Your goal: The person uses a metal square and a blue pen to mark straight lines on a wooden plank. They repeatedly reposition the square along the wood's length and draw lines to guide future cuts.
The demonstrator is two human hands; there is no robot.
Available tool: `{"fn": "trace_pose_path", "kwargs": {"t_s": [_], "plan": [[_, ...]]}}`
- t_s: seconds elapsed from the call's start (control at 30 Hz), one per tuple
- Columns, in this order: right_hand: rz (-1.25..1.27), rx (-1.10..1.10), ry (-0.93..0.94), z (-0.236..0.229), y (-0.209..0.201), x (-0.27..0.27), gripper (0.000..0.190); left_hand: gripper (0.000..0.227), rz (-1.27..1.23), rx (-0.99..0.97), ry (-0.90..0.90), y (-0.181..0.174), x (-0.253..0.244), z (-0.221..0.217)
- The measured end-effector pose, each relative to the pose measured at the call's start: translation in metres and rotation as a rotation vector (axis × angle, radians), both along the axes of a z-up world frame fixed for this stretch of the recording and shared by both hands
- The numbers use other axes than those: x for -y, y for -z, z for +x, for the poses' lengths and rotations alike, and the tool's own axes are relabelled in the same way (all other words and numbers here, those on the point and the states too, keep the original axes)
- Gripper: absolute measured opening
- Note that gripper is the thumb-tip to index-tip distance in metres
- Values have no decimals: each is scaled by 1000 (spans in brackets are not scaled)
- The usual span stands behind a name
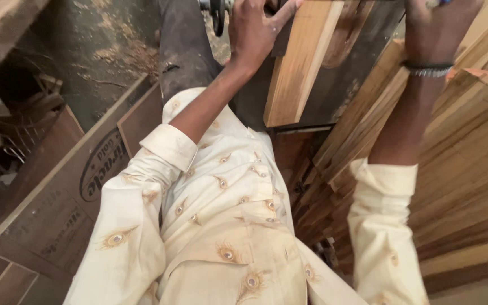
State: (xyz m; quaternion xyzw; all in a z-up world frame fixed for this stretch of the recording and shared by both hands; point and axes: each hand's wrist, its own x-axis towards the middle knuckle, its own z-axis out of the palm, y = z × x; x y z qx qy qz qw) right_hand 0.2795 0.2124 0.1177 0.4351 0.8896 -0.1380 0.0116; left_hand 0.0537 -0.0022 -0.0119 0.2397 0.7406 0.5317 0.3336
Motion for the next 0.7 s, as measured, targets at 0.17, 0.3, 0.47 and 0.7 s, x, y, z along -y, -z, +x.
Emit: {"fn": "trace_pose_path", "kwargs": {"t_s": [0.17,0.3,0.47,0.7], "plan": [[-157,-291,314,-31,-22,59,23,46,-101,117,154,-3,1,-7],[-181,-419,266,-43,-44,125,27,36,112,134,327,-15,35,-16],[-219,-220,498,-35,-58,207,25,40,-211,156,775,-42,100,-17],[-87,-662,1020,52,-20,318,41,33,-191,363,752,-41,140,-25]]}}
